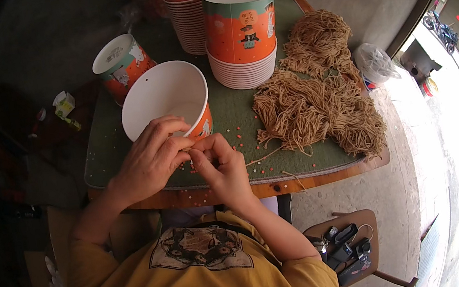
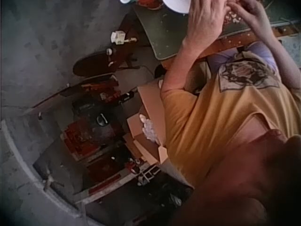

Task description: Threading a string handle and adding decorative beads onto a paper bucket.

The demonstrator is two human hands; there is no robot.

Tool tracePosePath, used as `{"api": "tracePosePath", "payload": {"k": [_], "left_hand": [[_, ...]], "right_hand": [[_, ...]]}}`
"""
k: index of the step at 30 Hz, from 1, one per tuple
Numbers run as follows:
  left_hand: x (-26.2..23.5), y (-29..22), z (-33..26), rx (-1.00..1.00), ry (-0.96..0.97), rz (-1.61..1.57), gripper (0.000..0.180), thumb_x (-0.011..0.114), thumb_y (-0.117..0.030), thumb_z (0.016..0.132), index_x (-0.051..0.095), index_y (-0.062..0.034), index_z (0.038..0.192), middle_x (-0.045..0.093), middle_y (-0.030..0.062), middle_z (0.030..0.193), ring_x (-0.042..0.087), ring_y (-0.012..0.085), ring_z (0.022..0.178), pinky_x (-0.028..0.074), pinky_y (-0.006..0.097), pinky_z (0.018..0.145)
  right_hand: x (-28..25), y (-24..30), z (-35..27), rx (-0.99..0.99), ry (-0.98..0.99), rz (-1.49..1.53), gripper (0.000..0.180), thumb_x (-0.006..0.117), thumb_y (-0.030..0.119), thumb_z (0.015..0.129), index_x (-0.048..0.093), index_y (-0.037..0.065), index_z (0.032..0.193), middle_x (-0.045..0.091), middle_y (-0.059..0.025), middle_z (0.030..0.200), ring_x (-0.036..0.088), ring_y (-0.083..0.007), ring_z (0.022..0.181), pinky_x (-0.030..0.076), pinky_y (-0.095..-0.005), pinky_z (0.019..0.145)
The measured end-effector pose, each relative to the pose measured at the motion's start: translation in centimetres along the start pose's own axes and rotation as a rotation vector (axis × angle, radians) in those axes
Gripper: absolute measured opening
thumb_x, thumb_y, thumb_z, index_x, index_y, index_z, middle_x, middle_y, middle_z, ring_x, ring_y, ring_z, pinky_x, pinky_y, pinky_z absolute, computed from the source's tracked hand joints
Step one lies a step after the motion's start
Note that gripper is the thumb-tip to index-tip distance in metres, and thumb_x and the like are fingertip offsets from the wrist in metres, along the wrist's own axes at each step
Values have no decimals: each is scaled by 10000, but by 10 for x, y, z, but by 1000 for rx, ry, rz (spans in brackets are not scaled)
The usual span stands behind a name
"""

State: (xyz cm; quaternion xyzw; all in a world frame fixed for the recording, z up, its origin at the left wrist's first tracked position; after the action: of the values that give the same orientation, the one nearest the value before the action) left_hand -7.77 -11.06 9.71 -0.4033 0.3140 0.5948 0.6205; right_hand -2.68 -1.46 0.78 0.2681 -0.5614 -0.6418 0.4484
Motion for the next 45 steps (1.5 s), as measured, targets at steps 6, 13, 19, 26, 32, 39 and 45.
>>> {"api": "tracePosePath", "payload": {"k": [6, 13, 19, 26, 32, 39, 45], "left_hand": [[1, 1, -2, 45, -3, 36, 172, 632, -82, 823, 537, -22, 953, 508, 111, 1147, 527, 283, 1124, 464, 408, 929], [0, 2, -1, 1, -52, -34, 173, 629, -39, 813, 508, -39, 936, 524, 110, 1110, 563, 283, 1047, 493, 394, 856], [3, 26, -7, -305, -34, -239, 352, 646, -3, 798, 462, -43, 1095, 631, 135, 918, 652, 326, 830, 520, 412, 699], [6, 28, -6, -369, 13, -264, 357, 619, -21, 824, 468, -51, 1147, 656, 153, 902, 664, 336, 816, 527, 422, 682], [5, 28, -3, -396, 34, -313, 322, 599, -30, 851, 484, -49, 1151, 656, 159, 904, 664, 337, 815, 528, 416, 678], [23, 63, 3, -524, 264, -757, 180, 492, -110, 991, 572, 1, 1108, 663, 86, 912, 623, 133, 818, 504, 288, 711], [42, 66, 3, -605, 439, -1025, 177, 505, -147, 995, 563, 8, 1054, 621, 27, 886, 565, 71, 780, 478, 235, 677]], "right_hand": [[6, -7, 0, 102, 139, 174, 85, 618, 97, 938, 566, 30, 945, 507, 82, 721, 417, 6, 650, 346, -162, 605], [5, -11, -2, 76, 51, 189, 71, 622, 90, 939, 572, 41, 947, 509, 84, 736, 399, 14, 643, 318, -152, 587], [0, -5, 6, -40, -126, 58, 37, 597, 35, 929, 583, 37, 896, 539, 62, 747, 452, 8, 664, 361, -157, 580], [0, -12, 11, -145, -173, 9, 72, 662, -36, 843, 594, -16, 858, 572, -39, 827, 535, -73, 676, 455, -219, 600], [0, -8, 12, -164, -185, -58, 74, 660, -38, 845, 594, -15, 868, 567, -44, 815, 545, -90, 671, 462, -231, 602], [2, -7, 13, -116, -165, -102, 80, 656, 7, 872, 578, -3, 865, 572, -44, 805, 566, -93, 672, 469, -241, 609], [4, -11, 14, -50, -137, -40, 101, 634, 51, 909, 556, 2, 868, 582, -43, 782, 563, -88, 663, 462, -234, 606]]}}
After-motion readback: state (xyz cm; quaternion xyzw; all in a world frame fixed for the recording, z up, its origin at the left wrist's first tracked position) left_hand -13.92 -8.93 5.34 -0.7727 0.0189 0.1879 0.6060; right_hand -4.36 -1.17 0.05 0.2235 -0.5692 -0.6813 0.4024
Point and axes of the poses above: each hand's wrist, its own z-axis towards the middle knuckle, its own x-axis out of the palm, y = z × x, the point moved 8 cm from there along z, towards the middle knuckle
